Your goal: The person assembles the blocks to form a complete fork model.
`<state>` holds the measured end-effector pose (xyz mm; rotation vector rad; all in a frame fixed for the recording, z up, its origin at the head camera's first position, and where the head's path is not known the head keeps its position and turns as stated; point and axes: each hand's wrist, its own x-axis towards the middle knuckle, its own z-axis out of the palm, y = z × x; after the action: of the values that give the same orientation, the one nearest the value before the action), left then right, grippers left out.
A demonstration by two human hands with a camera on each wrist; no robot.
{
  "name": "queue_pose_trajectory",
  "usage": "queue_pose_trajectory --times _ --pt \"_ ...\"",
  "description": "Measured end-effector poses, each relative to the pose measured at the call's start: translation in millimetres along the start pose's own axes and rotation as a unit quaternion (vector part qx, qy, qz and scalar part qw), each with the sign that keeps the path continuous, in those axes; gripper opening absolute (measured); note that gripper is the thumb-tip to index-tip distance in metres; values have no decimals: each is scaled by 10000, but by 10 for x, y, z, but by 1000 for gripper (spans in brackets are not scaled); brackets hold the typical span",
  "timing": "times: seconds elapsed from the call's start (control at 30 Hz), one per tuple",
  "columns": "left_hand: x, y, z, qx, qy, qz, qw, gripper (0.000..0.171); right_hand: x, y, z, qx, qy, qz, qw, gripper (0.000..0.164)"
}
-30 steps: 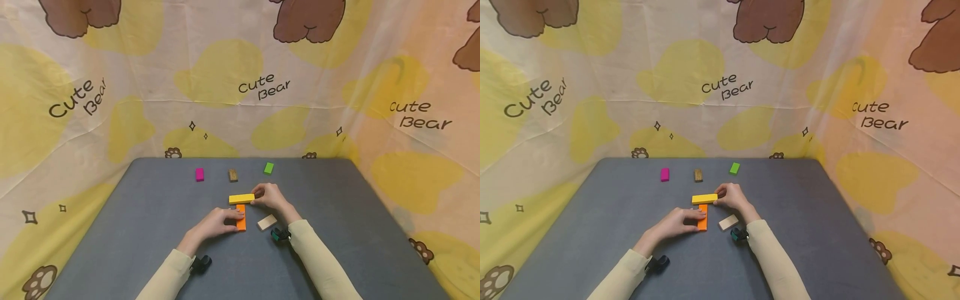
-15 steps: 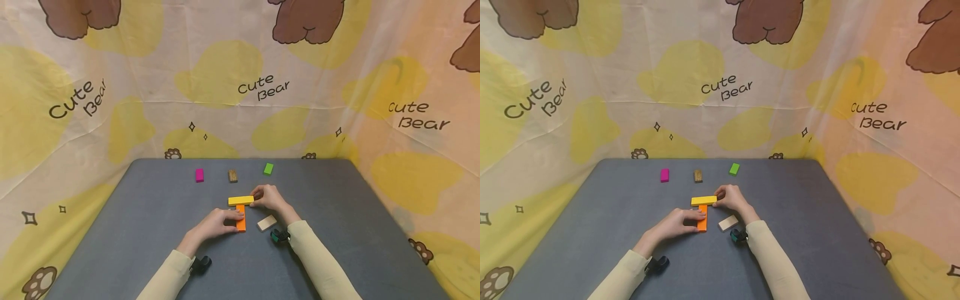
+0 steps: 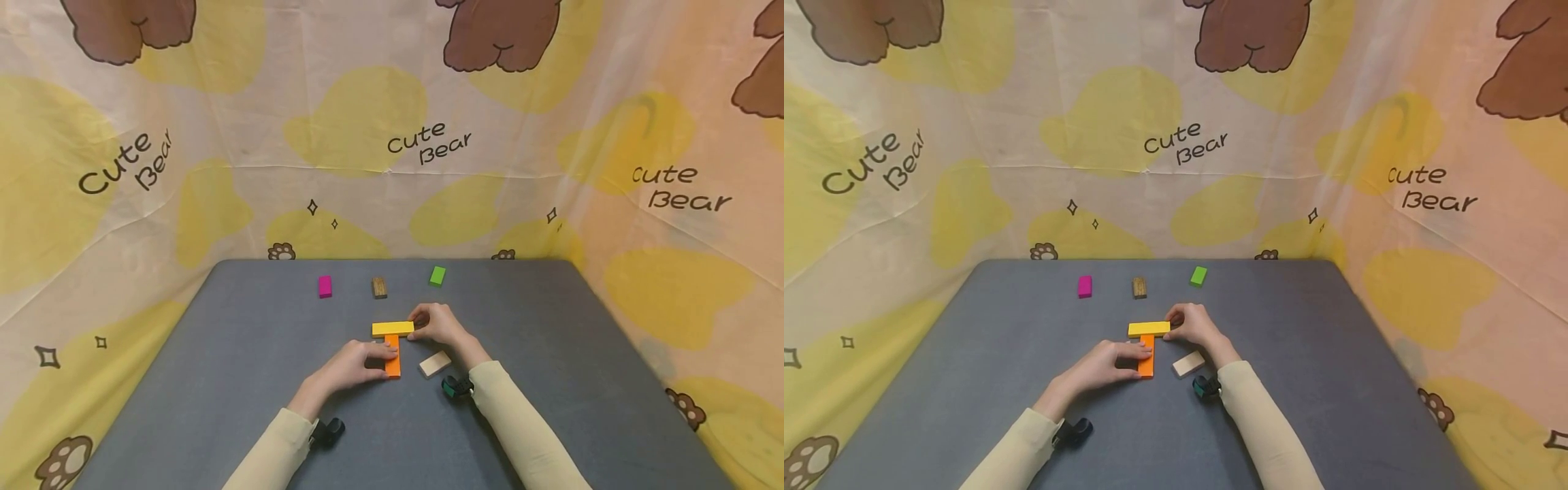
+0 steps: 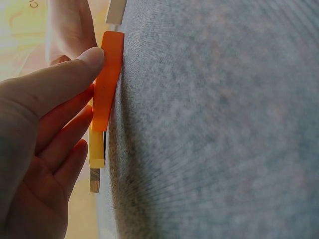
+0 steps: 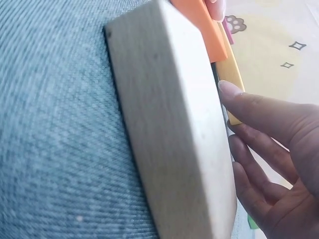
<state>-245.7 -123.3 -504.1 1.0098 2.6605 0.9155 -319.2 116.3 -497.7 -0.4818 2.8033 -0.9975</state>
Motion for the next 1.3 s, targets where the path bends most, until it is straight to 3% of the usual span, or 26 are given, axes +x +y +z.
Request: queue_pose_trajectory --times 1.0,1.3 --pt "13 -7 3 -68 -111 -125 9998 45 8 23 3 -81 -136 -157 9998 29" --pt "12 -1 6 -6 -34 -30 10000 44 -3 12 -7 -136 -100 -243 9996 29"
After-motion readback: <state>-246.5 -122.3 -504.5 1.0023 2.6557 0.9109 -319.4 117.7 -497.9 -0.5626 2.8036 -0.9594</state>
